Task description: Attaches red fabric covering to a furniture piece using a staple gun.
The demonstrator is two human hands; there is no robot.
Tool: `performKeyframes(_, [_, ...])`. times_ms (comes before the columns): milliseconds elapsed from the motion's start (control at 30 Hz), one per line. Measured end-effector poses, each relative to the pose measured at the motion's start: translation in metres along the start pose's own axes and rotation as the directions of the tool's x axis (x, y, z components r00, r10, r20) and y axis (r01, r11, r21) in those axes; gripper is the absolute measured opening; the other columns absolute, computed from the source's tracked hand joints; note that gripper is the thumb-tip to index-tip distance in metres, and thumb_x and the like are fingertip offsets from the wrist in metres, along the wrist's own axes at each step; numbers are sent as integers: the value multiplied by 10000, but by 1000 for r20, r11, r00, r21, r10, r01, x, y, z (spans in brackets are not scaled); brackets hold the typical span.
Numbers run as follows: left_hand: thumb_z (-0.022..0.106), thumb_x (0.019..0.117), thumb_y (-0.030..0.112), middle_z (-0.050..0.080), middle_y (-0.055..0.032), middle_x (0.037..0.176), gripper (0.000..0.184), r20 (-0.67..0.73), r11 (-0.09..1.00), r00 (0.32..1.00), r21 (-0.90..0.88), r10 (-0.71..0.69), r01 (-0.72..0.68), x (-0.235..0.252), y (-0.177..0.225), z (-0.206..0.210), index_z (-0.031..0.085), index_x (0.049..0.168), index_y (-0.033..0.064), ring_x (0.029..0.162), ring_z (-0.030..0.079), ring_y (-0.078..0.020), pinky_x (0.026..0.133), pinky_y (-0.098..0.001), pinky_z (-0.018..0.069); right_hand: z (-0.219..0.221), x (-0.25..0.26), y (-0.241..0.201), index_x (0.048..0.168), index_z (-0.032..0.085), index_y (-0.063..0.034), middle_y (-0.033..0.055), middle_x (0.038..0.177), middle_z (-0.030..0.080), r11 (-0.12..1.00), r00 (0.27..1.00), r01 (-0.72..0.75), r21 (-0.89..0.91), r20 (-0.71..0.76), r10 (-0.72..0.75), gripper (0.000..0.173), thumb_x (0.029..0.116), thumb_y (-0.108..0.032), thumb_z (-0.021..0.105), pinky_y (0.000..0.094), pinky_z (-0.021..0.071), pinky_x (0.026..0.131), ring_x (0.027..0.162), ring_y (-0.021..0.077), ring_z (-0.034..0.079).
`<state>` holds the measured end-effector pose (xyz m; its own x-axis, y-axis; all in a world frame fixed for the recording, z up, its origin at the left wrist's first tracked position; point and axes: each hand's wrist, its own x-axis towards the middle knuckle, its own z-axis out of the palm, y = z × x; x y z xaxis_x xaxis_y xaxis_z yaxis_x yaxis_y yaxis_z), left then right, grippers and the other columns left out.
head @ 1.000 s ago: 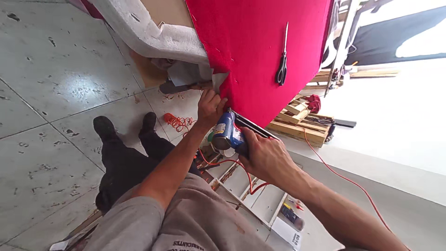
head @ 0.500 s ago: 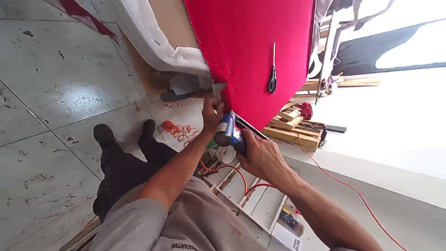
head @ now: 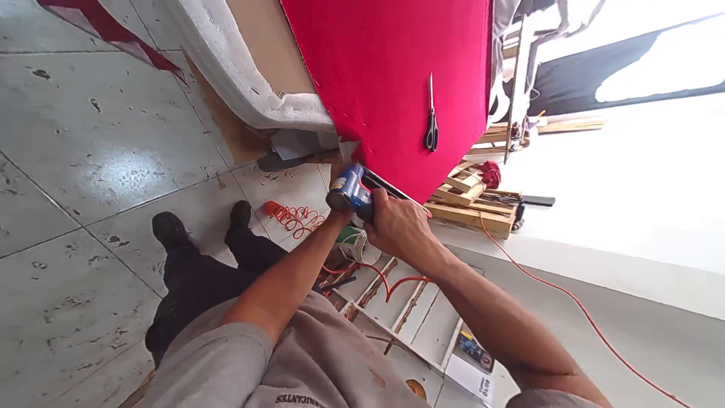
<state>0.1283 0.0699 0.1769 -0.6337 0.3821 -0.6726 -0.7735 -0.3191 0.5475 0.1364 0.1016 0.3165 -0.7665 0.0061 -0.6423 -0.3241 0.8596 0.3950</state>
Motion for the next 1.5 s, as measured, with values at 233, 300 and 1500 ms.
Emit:
performKeyframes(233, [454, 1067, 277, 674, -207, 1066, 396, -29, 710, 806, 494, 591, -503, 36, -70, -98, 596, 1200, -68, 978, 676, -301, 919, -485, 555, 27, -71, 16, 1398, 533, -28, 159, 960, 726, 984, 977, -14, 177, -207, 52, 657, 836, -333, 684, 570, 552, 655, 810, 374, 718])
performKeyframes(300, [452, 1056, 285, 687, -206, 1110, 405, 30, 569, 788, 674, 615, -470, 4, -61, -135, 640, 1193, -46, 1026, 681, -324, 949, -500, 547, 47, -99, 18, 1361, 585, -31, 134, 911, 738, 959, 936, 11, 283, -340, 89, 642, 798, -320, 694, 554, 547, 604, 747, 339, 719])
performKeyframes(1500, [438, 1068, 339, 687, -88, 1340, 401, 807, -443, 567, 574, 165, -688, -15, 209, -153, 756, 1134, 105, 1294, 613, -256, 1086, -490, 476, 176, 99, -123, 1087, 683, 50, 35, 998, 762, -222, 482, 728, 648, -255, 838, 452, 787, -258, 824, 251, 610, 894, 959, 5, 711])
